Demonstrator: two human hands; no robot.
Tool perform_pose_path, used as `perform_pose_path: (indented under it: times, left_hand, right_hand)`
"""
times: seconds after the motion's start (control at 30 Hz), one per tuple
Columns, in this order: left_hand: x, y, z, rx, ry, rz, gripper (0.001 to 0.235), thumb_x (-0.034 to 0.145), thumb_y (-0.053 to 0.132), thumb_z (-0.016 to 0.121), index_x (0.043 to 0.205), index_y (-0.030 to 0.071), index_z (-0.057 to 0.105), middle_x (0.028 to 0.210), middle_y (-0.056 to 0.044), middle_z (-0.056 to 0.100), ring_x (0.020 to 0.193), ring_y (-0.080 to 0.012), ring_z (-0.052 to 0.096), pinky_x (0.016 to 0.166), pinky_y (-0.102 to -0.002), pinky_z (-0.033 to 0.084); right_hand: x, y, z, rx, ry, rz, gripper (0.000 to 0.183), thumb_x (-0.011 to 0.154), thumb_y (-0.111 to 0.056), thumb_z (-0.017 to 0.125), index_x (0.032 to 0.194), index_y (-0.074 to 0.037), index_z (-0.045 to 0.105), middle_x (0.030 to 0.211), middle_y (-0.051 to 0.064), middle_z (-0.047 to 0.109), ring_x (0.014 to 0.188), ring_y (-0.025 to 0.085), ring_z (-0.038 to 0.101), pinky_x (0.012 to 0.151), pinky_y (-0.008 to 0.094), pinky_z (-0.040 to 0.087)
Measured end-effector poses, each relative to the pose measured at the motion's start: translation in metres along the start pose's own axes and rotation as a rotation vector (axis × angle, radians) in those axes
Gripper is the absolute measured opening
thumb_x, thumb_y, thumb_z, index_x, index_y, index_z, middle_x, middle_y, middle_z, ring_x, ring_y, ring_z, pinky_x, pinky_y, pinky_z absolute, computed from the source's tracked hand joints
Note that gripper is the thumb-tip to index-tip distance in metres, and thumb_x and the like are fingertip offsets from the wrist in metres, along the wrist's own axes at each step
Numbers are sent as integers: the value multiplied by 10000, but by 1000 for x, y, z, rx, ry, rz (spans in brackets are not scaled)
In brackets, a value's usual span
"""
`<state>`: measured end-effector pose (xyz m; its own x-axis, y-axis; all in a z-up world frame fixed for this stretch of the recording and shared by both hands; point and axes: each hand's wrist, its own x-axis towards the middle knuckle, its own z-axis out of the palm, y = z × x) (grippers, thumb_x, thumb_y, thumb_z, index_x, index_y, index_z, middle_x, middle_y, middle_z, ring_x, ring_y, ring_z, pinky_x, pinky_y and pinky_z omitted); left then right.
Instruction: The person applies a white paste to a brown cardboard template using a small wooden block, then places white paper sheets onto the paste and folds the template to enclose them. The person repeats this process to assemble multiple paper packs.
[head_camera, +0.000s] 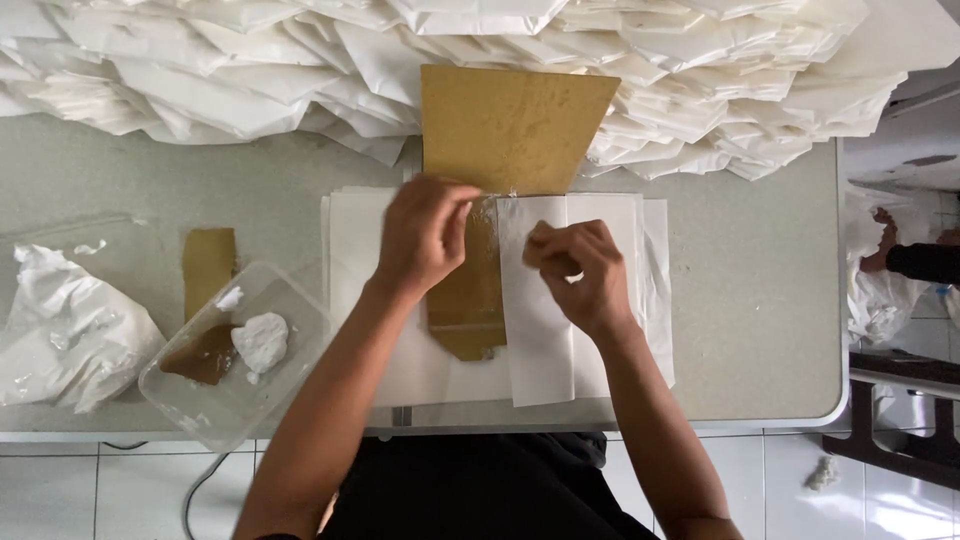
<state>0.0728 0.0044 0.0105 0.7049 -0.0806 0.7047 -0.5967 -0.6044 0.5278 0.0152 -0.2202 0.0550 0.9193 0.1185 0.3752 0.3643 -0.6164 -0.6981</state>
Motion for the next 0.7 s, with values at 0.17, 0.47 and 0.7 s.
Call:
perform_pose_path:
  times: [0.17, 0.47, 0.7]
  left_hand:
    - [33, 26, -6, -196, -631, 43, 437, 871, -189, 567, 1194, 83, 679, 1011, -115, 736, 1037, -328, 679, 957, -442, 532]
    - [70, 30, 47, 39, -1072, 120, 283, 969, -94, 573, 969, 114, 764, 762, -56, 722, 639, -208, 674, 716, -353, 595]
    - [91, 36, 51, 43, -1175, 67, 295, 963, -76, 592, 1064, 133, 775, 915, -124, 787, 682, -246, 751, 714, -416, 615]
  right_hand:
    - [-22, 28, 14, -127, -28, -262, 194, 712, 4, 759, 769, -167, 688, 846, -8, 768, 778, 231, 654, 745, 339, 535]
    - [-20, 22, 17, -135, -64, -309, 123, 763, -19, 775, 788, -131, 731, 800, 49, 744, 810, 272, 675, 693, 359, 535]
    - [-4, 5, 15, -195, -98, -333, 146, 775, -45, 807, 802, -171, 738, 785, 1, 749, 887, 233, 688, 716, 334, 528]
